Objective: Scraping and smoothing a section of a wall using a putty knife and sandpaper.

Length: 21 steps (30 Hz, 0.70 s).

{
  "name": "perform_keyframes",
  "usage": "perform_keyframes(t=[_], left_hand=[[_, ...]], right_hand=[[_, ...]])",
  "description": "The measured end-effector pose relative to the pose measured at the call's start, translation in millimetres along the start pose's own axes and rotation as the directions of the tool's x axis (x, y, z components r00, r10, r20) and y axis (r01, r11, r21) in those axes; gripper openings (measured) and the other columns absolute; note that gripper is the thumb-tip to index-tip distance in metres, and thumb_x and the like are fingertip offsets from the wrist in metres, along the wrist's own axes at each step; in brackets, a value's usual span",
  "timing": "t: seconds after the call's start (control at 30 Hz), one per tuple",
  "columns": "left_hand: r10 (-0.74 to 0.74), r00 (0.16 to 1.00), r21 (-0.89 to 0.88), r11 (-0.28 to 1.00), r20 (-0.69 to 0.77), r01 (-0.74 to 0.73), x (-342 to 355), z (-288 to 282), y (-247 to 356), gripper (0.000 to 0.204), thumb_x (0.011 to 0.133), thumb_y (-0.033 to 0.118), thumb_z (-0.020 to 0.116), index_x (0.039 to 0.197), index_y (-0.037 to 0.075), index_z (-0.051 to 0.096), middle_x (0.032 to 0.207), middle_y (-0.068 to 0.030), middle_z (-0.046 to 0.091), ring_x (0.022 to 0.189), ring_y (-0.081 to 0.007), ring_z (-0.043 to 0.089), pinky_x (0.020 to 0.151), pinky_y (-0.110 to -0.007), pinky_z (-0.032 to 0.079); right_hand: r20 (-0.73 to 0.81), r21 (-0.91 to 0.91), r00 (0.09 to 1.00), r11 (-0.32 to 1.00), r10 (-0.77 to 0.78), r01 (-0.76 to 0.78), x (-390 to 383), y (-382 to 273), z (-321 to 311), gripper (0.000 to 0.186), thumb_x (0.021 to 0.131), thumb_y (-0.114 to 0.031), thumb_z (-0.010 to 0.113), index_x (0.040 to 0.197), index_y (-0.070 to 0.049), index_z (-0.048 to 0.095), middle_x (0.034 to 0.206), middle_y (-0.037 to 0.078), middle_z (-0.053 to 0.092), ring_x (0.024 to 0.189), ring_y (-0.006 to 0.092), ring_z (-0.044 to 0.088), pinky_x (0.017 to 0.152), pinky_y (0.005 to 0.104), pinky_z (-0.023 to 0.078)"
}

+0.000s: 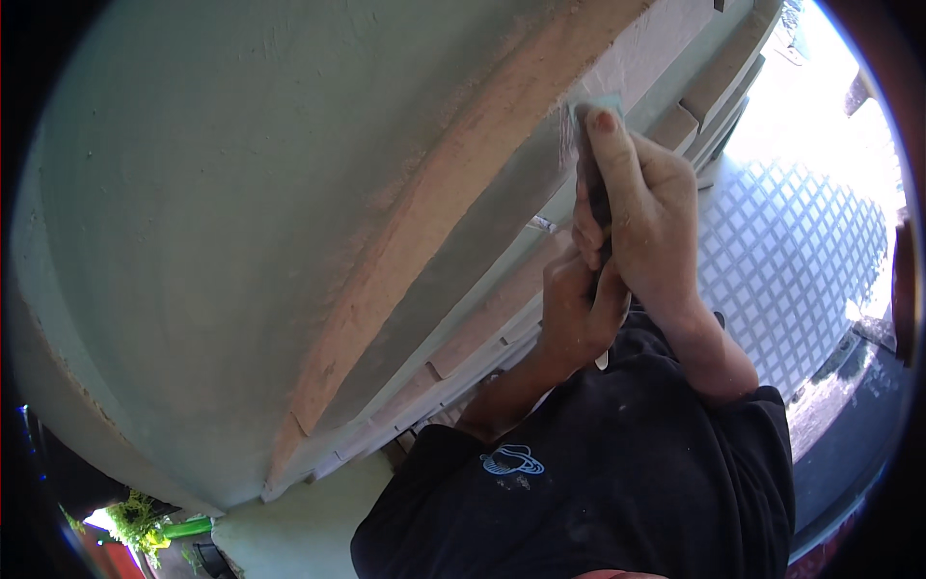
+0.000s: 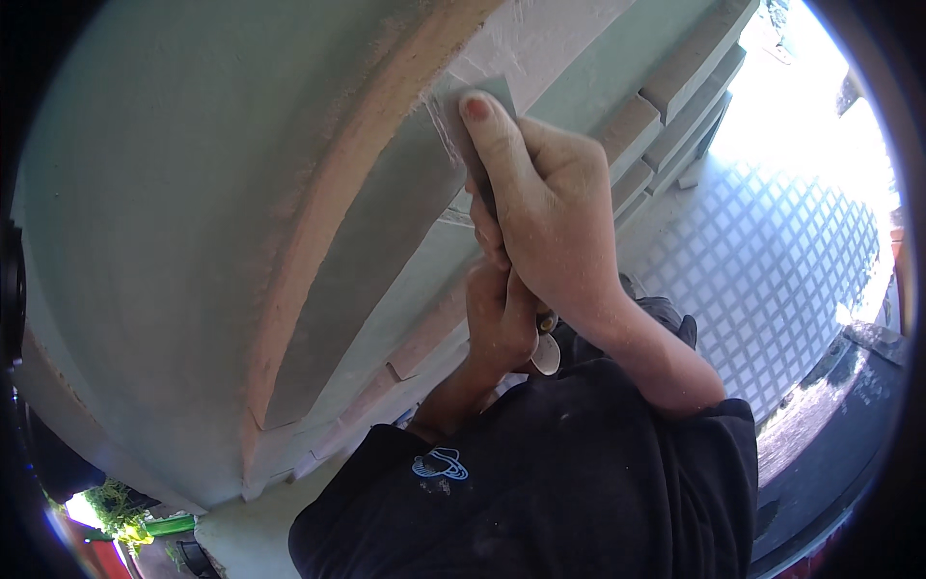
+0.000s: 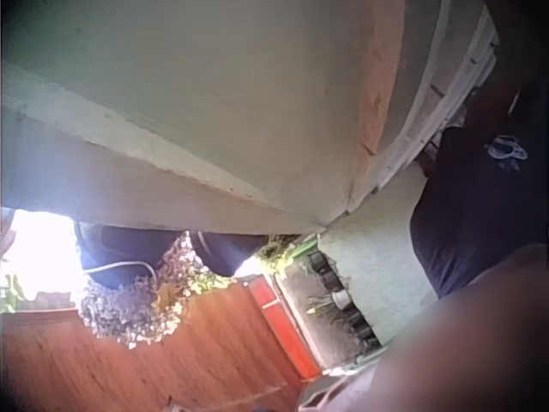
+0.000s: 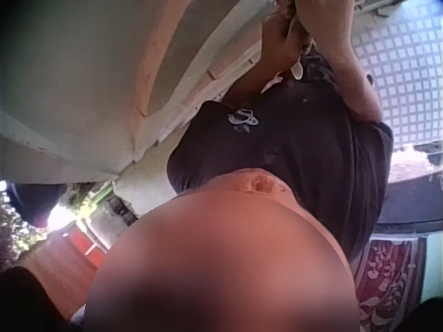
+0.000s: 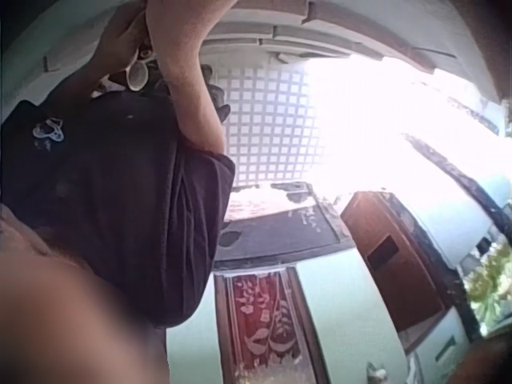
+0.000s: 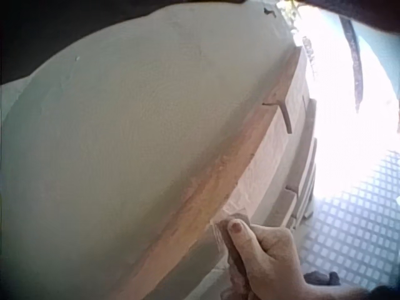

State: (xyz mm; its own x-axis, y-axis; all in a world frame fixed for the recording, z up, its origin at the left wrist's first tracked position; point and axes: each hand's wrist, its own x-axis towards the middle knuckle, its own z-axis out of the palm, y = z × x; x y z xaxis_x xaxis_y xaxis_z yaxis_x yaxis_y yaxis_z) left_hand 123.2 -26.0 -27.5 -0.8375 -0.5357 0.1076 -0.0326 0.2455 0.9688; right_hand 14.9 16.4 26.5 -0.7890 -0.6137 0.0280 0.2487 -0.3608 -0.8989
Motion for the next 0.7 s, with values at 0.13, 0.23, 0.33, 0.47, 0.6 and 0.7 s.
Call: perform_keyframes(t=[0.13,0.23,0.33,0.47,0.6,0.7], left_hand=[[0.036,0.998,-0.036,0.999,-0.051,-0.038,-4,5,-9,0.025,0.097,0.016,0.055,0.084,-0.005,0.06,0.069,-0.0132,0.059,0.061,-0.0222,0.06,0.055,-0.035,0.044],[0.108,0.993,0.057,0.993,-0.048,-0.105,0,1,-11,0.026,0.097,0.015,0.055,0.083,-0.005,0.06,0.068,-0.0128,0.058,0.061,-0.0218,0.06,0.055,-0.035,0.044],[0.163,0.986,0.044,0.986,-0.034,-0.161,3,2,-6,0.026,0.097,0.015,0.054,0.081,-0.005,0.059,0.068,-0.0128,0.058,0.061,-0.0223,0.06,0.055,-0.035,0.044],[0.136,0.987,0.041,0.99,-0.087,-0.133,16,3,8,0.027,0.097,0.015,0.054,0.079,-0.005,0.058,0.067,-0.013,0.058,0.06,-0.0227,0.059,0.055,-0.035,0.043],[0.086,0.996,0.057,0.995,-0.038,-0.084,16,2,16,0.026,0.096,0.014,0.054,0.079,-0.005,0.058,0.064,-0.0128,0.057,0.058,-0.0218,0.057,0.053,-0.036,0.041],[0.049,0.992,0.024,0.999,-0.119,-0.047,-5,7,-1,0.026,0.096,0.014,0.053,0.079,-0.005,0.057,0.062,-0.0121,0.056,0.056,-0.0208,0.056,0.052,-0.036,0.039]], right_hand=[[0.011,-0.003,0.996,0.997,0.084,-0.084,-2,7,-4,0.053,0.108,-0.037,0.044,0.067,-0.004,0.054,0.048,0.001,0.049,0.036,0.0061,0.042,0.036,0.0206,0.034],[0.032,0.002,0.999,0.999,0.04,-0.04,-1,5,-1,0.053,0.107,-0.037,0.046,0.067,-0.003,0.055,0.048,0.001,0.049,0.035,0.0062,0.042,0.036,0.0205,0.034],[0.031,0.023,0.999,0.999,0.032,-0.033,0,5,-1,0.053,0.107,-0.037,0.047,0.068,-0.003,0.055,0.048,0.001,0.049,0.035,0.0064,0.042,0.035,0.0208,0.034],[0.047,0.015,0.998,0.999,-0.031,0.03,8,-7,1,0.054,0.106,-0.039,0.049,0.067,-0.003,0.055,0.048,0.001,0.049,0.035,0.007,0.043,0.035,0.0211,0.034],[0.049,0.013,0.998,0.999,-0.039,0.039,9,-12,-1,0.055,0.106,-0.04,0.049,0.066,-0.002,0.055,0.048,0.002,0.049,0.036,0.0074,0.044,0.035,0.0215,0.034],[0.045,0.056,0.996,0.996,0.073,-0.076,-3,8,-2,0.055,0.106,-0.04,0.049,0.066,-0.003,0.054,0.049,0.002,0.048,0.036,0.0071,0.043,0.036,0.0218,0.033]])
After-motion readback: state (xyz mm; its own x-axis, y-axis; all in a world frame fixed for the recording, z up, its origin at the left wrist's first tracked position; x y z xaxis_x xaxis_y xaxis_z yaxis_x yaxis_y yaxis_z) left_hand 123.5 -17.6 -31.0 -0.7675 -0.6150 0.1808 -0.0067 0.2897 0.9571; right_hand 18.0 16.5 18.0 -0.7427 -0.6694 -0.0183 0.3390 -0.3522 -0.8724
